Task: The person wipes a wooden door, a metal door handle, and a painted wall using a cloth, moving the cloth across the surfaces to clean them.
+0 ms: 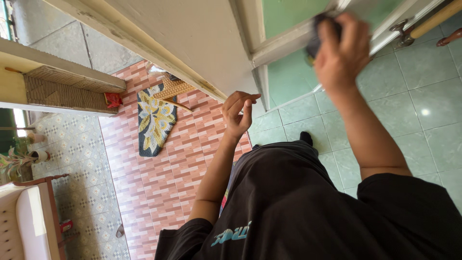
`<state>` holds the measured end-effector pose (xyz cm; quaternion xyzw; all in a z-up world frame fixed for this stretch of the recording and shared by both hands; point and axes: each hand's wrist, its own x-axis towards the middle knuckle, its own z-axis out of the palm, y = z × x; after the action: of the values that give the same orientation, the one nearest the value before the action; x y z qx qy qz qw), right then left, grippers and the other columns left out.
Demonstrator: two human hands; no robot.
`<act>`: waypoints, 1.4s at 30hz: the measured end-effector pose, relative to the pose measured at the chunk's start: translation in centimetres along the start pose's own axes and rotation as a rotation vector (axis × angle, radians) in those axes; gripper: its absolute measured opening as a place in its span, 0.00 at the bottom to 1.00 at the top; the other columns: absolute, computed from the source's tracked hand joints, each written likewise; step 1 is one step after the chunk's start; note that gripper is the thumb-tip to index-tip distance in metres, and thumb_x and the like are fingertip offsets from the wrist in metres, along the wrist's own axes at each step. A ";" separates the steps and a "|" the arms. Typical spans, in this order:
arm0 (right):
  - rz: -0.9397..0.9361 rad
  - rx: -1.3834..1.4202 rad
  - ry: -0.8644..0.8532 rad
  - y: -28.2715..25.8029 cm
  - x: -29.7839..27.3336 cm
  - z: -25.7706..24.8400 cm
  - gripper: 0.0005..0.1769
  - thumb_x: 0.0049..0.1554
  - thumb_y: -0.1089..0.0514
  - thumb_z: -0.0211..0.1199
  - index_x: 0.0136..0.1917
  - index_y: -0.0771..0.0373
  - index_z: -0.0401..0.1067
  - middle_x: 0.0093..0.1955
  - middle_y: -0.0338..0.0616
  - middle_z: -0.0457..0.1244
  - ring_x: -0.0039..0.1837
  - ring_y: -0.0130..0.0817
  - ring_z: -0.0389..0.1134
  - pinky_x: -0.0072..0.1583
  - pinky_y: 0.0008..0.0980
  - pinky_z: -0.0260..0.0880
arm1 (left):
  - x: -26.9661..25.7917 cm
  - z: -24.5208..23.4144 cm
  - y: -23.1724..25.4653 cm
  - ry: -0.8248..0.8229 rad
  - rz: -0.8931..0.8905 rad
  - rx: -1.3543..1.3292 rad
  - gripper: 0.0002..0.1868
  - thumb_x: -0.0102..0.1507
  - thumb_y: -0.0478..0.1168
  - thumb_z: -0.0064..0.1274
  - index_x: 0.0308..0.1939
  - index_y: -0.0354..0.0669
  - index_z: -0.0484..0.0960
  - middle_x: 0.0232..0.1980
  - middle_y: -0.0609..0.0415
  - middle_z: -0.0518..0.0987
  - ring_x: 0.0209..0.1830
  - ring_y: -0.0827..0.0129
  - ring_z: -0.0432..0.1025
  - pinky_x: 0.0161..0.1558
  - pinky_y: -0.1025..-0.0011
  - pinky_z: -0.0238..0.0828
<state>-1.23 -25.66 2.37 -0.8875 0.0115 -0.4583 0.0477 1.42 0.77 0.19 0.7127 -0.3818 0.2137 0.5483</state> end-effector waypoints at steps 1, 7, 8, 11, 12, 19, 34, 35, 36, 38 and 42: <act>0.027 -0.003 0.023 1.1 0.0 -0.1 0.19 0.55 0.70 0.60 0.60 0.63 0.75 0.65 0.50 0.59 0.64 0.50 0.62 0.57 0.47 0.65 | -0.1 0.1 0.1 0.003 0.003 0.004 0.11 0.69 0.33 0.47 0.37 0.34 0.85 0.31 0.50 0.79 0.31 0.64 0.74 0.35 0.68 0.69; 0.119 0.127 0.155 0.3 -0.9 1.9 0.23 0.57 0.71 0.61 0.66 0.67 0.74 0.65 0.55 0.58 0.65 0.52 0.61 0.60 0.48 0.67 | 0.5 2.0 0.5 0.009 0.022 -0.006 0.11 0.69 0.33 0.48 0.37 0.34 0.85 0.32 0.50 0.79 0.32 0.64 0.74 0.36 0.68 0.70; 0.151 0.183 0.160 -0.3 -1.1 2.0 0.23 0.58 0.71 0.60 0.67 0.67 0.73 0.65 0.56 0.58 0.66 0.53 0.61 0.62 0.49 0.67 | 0.6 2.3 0.7 0.006 0.025 -0.005 0.11 0.69 0.33 0.48 0.38 0.34 0.85 0.32 0.50 0.80 0.32 0.64 0.74 0.36 0.67 0.69; 0.066 0.312 0.119 -2.4 -1.1 2.3 0.20 0.57 0.70 0.61 0.64 0.67 0.74 0.62 0.57 0.59 0.61 0.55 0.63 0.60 0.50 0.67 | 1.2 3.6 1.4 0.005 0.040 0.013 0.10 0.68 0.33 0.49 0.38 0.35 0.86 0.33 0.50 0.80 0.33 0.63 0.73 0.37 0.66 0.70; 0.024 0.323 0.119 -2.8 -1.0 2.1 0.18 0.57 0.69 0.62 0.62 0.66 0.74 0.61 0.56 0.60 0.59 0.55 0.63 0.59 0.49 0.68 | 1.4 4.1 1.7 0.005 0.045 0.021 0.10 0.68 0.33 0.49 0.38 0.35 0.86 0.34 0.50 0.80 0.34 0.63 0.73 0.38 0.66 0.70; -0.169 0.138 0.011 1.1 1.9 -1.1 0.14 0.58 0.65 0.64 0.58 0.64 0.75 0.61 0.50 0.62 0.55 0.47 0.63 0.53 0.43 0.66 | 2.2 6.9 3.4 -0.002 0.060 0.067 0.09 0.67 0.34 0.50 0.39 0.36 0.86 0.37 0.50 0.78 0.38 0.61 0.73 0.41 0.65 0.70; -0.007 0.280 0.499 16.9 7.3 0.7 0.22 0.74 0.64 0.57 0.78 0.66 0.58 0.77 0.66 0.36 0.80 0.56 0.45 0.75 0.47 0.50 | 5.2 15.4 3.4 0.018 0.116 0.306 0.19 0.66 0.39 0.57 0.60 0.41 0.79 0.66 0.45 0.74 0.74 0.48 0.64 0.73 0.54 0.64; 0.001 0.358 0.500 17.2 7.2 1.8 0.23 0.72 0.63 0.57 0.78 0.67 0.59 0.75 0.65 0.41 0.79 0.55 0.48 0.75 0.47 0.52 | 5.9 16.3 2.8 -0.029 0.124 0.375 0.26 0.67 0.44 0.59 0.68 0.43 0.75 0.74 0.45 0.70 0.81 0.48 0.57 0.79 0.51 0.58; 0.008 0.435 0.501 17.1 6.6 2.9 0.24 0.71 0.62 0.56 0.77 0.69 0.60 0.74 0.63 0.45 0.79 0.54 0.51 0.75 0.47 0.53 | 6.5 17.4 2.2 -0.033 0.132 0.461 0.30 0.68 0.47 0.58 0.71 0.42 0.70 0.76 0.43 0.66 0.82 0.47 0.53 0.80 0.49 0.52; 0.010 0.439 0.457 16.6 4.4 5.0 0.23 0.69 0.61 0.57 0.74 0.70 0.63 0.72 0.61 0.49 0.76 0.55 0.54 0.74 0.50 0.56 | 7.5 19.8 0.8 -0.041 0.146 0.629 0.38 0.70 0.55 0.56 0.77 0.40 0.60 0.80 0.40 0.57 0.84 0.46 0.45 0.82 0.45 0.39; -0.024 0.408 0.274 15.3 -2.0 7.2 0.21 0.64 0.62 0.62 0.69 0.72 0.69 0.68 0.61 0.53 0.68 0.57 0.58 0.66 0.51 0.63 | 7.2 22.9 -3.1 -0.019 0.123 0.868 0.43 0.73 0.63 0.50 0.80 0.38 0.55 0.83 0.43 0.54 0.85 0.50 0.42 0.82 0.47 0.26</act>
<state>3.84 -40.24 -4.87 -0.7890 -0.0857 -0.5678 0.2185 5.68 -22.79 -3.57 0.8550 -0.3032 0.3800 0.1808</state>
